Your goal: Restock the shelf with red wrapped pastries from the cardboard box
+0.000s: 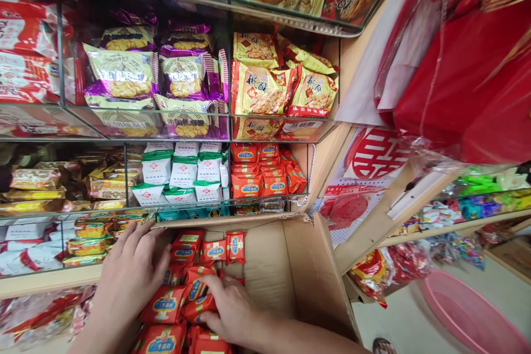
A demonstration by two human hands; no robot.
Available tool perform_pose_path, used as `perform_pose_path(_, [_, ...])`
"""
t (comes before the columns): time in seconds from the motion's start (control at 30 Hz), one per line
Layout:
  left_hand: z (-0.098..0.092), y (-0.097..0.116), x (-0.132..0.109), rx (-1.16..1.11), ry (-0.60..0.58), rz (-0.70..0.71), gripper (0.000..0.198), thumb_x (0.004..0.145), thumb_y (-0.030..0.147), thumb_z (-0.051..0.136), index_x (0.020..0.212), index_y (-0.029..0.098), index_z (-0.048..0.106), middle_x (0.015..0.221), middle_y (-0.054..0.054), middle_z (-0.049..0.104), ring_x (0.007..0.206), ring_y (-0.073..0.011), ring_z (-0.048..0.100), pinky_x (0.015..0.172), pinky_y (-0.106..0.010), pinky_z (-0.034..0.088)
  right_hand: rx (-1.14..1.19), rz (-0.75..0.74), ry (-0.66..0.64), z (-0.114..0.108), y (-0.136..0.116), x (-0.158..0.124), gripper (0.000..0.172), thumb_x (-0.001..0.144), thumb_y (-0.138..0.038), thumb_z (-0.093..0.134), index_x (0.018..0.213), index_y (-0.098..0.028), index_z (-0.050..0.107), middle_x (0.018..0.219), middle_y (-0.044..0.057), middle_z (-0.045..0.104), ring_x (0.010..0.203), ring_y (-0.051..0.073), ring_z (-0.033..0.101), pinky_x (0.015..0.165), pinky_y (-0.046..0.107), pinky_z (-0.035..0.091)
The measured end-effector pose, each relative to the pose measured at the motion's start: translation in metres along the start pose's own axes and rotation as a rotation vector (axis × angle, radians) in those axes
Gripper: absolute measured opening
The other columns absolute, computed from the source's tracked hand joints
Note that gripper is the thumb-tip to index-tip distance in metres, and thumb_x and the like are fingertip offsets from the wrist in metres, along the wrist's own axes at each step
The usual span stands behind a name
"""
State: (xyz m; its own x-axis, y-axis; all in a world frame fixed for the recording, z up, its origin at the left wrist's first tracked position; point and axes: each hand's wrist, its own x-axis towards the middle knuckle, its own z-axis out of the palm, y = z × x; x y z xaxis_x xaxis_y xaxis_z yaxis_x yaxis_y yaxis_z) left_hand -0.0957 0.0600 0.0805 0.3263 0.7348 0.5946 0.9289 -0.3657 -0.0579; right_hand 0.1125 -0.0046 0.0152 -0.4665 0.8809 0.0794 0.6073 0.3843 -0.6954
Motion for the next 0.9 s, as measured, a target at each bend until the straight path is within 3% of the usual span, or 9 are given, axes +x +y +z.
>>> perform_pose_path(0.13, [-0.014,0.013,0.002,-0.185,0.104,-0.065,0.03,0.078,0.029,0.05,0.106,0.019,0.052,0.125,-0.016,0.049,0.127,-0.033,0.035,0.105,-0.052,0.03,0.18,0.056,0.099,-0.023,0.0,-0.001,0.033,0.07,-0.026,0.062,0.103,-0.021,0.059,0.1,0.006,0.065,0.092,0.023,0.059,0.081,0.033,0.045])
perform_pose_path(0.23, [-0.028,0.039,0.001,-0.599,0.104,-0.253,0.036,0.08,0.032,0.049,0.116,0.025,0.047,0.129,-0.011,0.048,0.122,-0.0266,0.044,0.102,-0.046,0.037,0.564,0.207,0.272,-0.051,-0.006,-0.003,0.031,0.069,-0.032,0.064,0.097,-0.019,0.06,0.087,0.003,0.066,0.075,0.018,0.061,0.068,0.029,0.048])
perform_pose_path(0.3, [-0.034,0.06,0.0,-0.957,-0.097,-0.455,0.044,0.08,0.041,0.049,0.122,0.028,0.043,0.124,-0.008,0.055,0.11,-0.0239,0.055,0.091,-0.041,0.048,0.803,0.228,0.34,-0.069,-0.014,-0.006,0.032,0.065,-0.034,0.067,0.093,-0.019,0.06,0.079,0.001,0.065,0.069,0.015,0.059,0.064,0.027,0.048])
perform_pose_path(0.4, [-0.036,0.085,0.002,-1.338,-0.451,-0.687,0.05,0.067,0.051,0.063,0.109,0.025,0.057,0.105,-0.007,0.067,0.09,-0.0244,0.065,0.074,-0.037,0.056,0.984,0.185,0.387,-0.086,-0.025,-0.012,0.03,0.061,-0.033,0.072,0.086,-0.02,0.062,0.08,0.0,0.065,0.071,0.014,0.059,0.068,0.027,0.048])
perform_pose_path(0.5, [-0.036,0.098,0.005,-1.586,-0.549,-0.849,0.04,0.063,0.048,0.069,0.093,0.022,0.064,0.089,-0.004,0.071,0.076,-0.0216,0.067,0.066,-0.035,0.058,1.057,0.219,0.428,-0.09,-0.028,-0.016,0.025,0.06,-0.037,0.073,0.079,-0.022,0.067,0.078,-0.001,0.066,0.07,0.015,0.059,0.068,0.029,0.048])
perform_pose_path(0.63, [-0.036,0.103,0.008,-1.681,-0.519,-0.938,0.032,0.064,0.047,0.068,0.083,0.022,0.068,0.08,-0.003,0.072,0.073,-0.0199,0.067,0.064,-0.032,0.058,1.058,0.284,0.495,-0.085,-0.025,-0.02,0.025,0.062,-0.041,0.07,0.076,-0.02,0.068,0.075,0.001,0.067,0.069,0.016,0.059,0.069,0.03,0.048])
perform_pose_path(0.77, [-0.03,0.107,0.005,-1.615,-0.446,-0.949,0.033,0.06,0.05,0.07,0.08,0.024,0.068,0.077,-0.001,0.072,0.073,-0.0204,0.067,0.061,-0.03,0.057,0.981,0.213,0.429,-0.078,-0.028,-0.029,0.04,0.066,-0.034,0.068,0.103,-0.023,0.055,0.087,0.002,0.067,0.076,0.017,0.062,0.07,0.03,0.049])
perform_pose_path(0.83, [-0.025,0.11,0.002,-1.591,-0.445,-0.945,0.035,0.061,0.053,0.068,0.08,0.024,0.067,0.078,-0.001,0.072,0.074,-0.0214,0.067,0.06,-0.031,0.057,0.874,0.184,0.404,-0.075,-0.03,-0.035,0.046,0.068,-0.029,0.066,0.109,-0.024,0.045,0.082,0.0,0.066,0.071,0.015,0.062,0.063,0.026,0.048])
perform_pose_path(0.9, [-0.022,0.109,0.0,-1.511,-0.466,-0.893,0.04,0.061,0.057,0.065,0.084,0.024,0.065,0.081,-0.002,0.072,0.071,-0.022,0.067,0.059,-0.034,0.057,0.724,0.171,0.416,-0.078,-0.03,-0.041,0.035,0.07,-0.027,0.064,0.1,-0.023,0.046,0.07,-0.003,0.062,0.06,0.013,0.058,0.053,0.022,0.043])
